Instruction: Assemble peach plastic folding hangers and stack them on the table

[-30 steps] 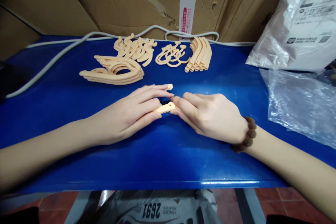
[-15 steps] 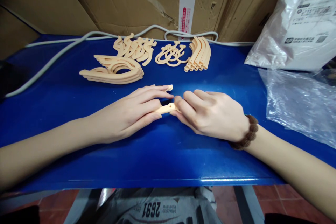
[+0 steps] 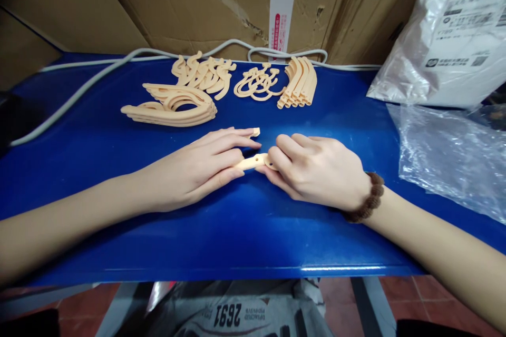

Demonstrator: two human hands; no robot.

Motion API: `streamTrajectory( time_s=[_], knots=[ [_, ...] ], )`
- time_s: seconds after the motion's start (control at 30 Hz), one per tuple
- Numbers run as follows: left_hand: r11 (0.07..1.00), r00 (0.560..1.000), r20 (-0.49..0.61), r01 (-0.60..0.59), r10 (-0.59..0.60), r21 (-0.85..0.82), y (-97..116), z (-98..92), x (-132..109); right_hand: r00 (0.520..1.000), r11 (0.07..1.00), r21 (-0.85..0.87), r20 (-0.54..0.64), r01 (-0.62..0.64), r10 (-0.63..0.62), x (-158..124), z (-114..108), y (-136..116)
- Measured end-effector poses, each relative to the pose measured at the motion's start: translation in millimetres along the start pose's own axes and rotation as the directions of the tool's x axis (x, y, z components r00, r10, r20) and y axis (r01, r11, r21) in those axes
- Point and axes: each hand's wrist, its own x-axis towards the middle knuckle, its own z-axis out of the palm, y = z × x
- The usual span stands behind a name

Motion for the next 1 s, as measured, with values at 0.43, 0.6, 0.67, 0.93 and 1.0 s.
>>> streamTrajectory(
  time_s=[0.43,0.6,0.67,0.93,1.0],
  knots=[
    [1.0,1.0,0.004,-0.003,0.003,0.004,-1.2,0.2,-0.3,1.0,1.0,-0.013,0.0,-0.007,0.007,0.4,-1.4,0.5],
    [1.0,1.0,0.004,-0.005,0.005,0.002,-1.6,-0.1,0.2,1.0,1.0,-0.017,-0.006,-0.01,0.01,0.6,-1.5,-0.3],
    [1.0,1.0,0.005,-0.01,0.01,0.002,-1.9,-0.2,0.2,1.0,1.0,-0.017,-0.01,-0.012,0.012,0.5,-1.2,-0.8],
    [1.0,1.0,-0.013,0.014,-0.014,0.022,-2.9,1.7,1.7,0.995,0.987,0.143,0.063,-0.079,0.07,-0.4,1.7,0.0],
    [0.999,0.999,-0.028,0.019,-0.018,0.026,-2.6,2.3,2.2,0.992,0.976,0.191,0.091,-0.103,0.087,-0.3,2.6,0.5]
  ],
)
